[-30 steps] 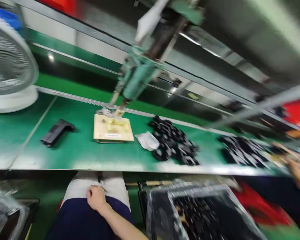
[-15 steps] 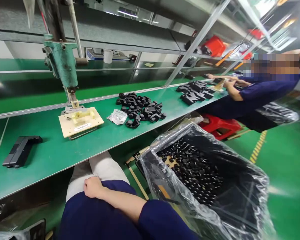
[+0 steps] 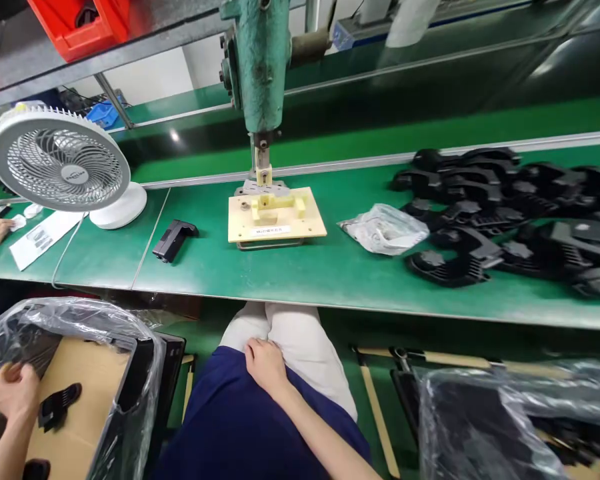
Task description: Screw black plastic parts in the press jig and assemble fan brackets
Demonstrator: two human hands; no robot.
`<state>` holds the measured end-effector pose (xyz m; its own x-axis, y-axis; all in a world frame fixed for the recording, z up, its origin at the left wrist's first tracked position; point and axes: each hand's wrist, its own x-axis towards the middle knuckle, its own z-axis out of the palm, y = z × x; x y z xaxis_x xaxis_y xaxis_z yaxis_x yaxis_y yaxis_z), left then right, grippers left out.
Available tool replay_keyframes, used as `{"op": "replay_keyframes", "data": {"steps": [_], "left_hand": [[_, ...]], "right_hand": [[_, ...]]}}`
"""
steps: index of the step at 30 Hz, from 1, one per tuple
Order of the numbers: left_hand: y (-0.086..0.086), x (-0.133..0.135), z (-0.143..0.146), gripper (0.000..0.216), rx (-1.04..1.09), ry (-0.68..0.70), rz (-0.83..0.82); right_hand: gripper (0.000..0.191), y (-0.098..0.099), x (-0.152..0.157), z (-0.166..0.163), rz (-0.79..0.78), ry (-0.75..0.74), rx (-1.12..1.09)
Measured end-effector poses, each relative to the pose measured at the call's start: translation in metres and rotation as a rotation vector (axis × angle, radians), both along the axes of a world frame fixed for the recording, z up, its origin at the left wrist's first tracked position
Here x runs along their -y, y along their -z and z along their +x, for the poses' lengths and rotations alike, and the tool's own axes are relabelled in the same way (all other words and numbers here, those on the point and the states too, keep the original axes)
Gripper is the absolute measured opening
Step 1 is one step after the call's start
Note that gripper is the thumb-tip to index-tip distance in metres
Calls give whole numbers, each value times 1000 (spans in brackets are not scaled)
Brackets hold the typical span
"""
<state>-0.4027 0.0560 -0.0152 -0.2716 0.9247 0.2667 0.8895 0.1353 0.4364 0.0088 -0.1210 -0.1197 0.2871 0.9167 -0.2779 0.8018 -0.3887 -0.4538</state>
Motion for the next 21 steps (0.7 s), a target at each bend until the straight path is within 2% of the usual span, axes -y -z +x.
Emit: {"op": "replay_keyframes", "data": {"steps": [2,3,5,7,9,12,15,18,21], "left_hand": [[0,-2,20,49,55,-21,83],[-2,-3,36,49,83,20,109],[-8,-9,77,46,120,201,118],[-18,-20,127,45,127,458,103],[-26,-37,178,47,77,574,89],[-33,-68,243,62,-58,593,53],[-31,-97,285,73,-209,551,-6],[-28,-113,307,69,-302,512,-95],[-27,-115,315,68,-371,467,-202]], "right_hand": [[35,0,1,0,15,-19,-18],[35,0,1,0,22,-34,-32],[36,2,-1,1,37,-75,-71],[37,4,-6,3,59,-125,-124],[37,6,-10,5,83,-169,-187],[35,10,-13,9,106,-206,-292],[33,16,-12,15,114,-189,-400],[33,18,-7,26,109,-139,-484],[35,19,1,38,99,-113,-530]]}}
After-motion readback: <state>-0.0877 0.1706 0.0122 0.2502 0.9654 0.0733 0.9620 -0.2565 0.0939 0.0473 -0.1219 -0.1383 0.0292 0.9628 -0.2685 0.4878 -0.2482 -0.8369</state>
